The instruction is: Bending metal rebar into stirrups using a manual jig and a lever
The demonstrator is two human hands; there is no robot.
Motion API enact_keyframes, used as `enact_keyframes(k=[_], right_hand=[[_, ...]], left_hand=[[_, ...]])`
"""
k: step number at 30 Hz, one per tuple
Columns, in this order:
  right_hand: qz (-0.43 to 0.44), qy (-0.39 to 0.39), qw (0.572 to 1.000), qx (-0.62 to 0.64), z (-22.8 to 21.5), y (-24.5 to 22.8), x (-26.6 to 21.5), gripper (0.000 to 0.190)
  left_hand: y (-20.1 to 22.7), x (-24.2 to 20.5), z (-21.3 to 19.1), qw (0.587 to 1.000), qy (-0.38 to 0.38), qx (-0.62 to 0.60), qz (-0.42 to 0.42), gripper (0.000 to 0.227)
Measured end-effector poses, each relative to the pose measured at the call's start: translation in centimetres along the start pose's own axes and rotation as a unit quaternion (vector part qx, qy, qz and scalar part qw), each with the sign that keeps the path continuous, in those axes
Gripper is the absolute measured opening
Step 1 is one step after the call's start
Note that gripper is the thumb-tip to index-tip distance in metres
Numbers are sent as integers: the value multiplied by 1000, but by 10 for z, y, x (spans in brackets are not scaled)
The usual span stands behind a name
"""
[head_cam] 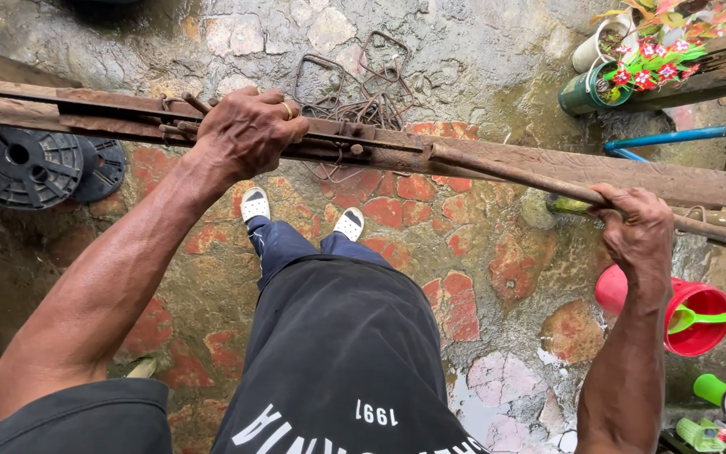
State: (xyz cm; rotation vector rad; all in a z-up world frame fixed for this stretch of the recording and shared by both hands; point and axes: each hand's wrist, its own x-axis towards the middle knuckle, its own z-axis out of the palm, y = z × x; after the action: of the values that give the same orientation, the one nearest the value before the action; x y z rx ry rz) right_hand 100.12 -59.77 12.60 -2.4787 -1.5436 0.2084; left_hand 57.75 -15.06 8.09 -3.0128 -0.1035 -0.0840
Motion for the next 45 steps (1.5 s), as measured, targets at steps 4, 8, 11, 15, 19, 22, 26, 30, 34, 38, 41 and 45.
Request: enact_keyframes(k=[4, 8, 11, 15, 19, 22, 26, 30, 34, 38, 41, 45], right_hand=[[-1, -6, 1000, 4, -1, -5, 4, 39], [-11, -6, 1000, 4, 2, -7, 9, 43], [-18, -4, 1000, 3, 4, -7, 11, 39], [-27, 1, 1000, 0, 6, -9, 15, 32], [-48, 14, 999, 11, 10, -18, 26, 31], [-54, 4, 998, 15, 15, -32, 34, 33], [-47, -8, 998, -33, 37, -37, 41, 33], [-112, 49, 992, 25, 40, -64, 54, 26], [-140, 54, 989, 18, 42, -59, 55, 28], [-141, 58, 988, 27, 38, -61, 53, 28], [-118, 43, 992, 14, 32, -59, 51, 51], [-56, 33, 995, -81, 18, -33, 41, 78]], left_hand=[[0, -1, 2, 1000, 9, -5, -1, 14], [-1, -1, 2, 1000, 17, -9, -2, 17], [-1, -1, 2, 1000, 13, -7, -3, 19], [0, -1, 5, 1000, 9, -8, -4, 17], [0, -1, 0, 1000, 19, -4, -4, 14], [1, 0, -3, 1000, 24, -4, 0, 11], [0, 0, -5, 1000, 16, -11, 1, 11], [-1, -1, 0, 999, 27, -20, 0, 11], [0, -2, 1, 999, 34, -21, 1, 10], [-1, -2, 0, 999, 33, -16, 3, 12], [-1, -1, -1, 999, 40, -17, 5, 11], [-1, -2, 4, 1000, 24, -10, 1, 11]])
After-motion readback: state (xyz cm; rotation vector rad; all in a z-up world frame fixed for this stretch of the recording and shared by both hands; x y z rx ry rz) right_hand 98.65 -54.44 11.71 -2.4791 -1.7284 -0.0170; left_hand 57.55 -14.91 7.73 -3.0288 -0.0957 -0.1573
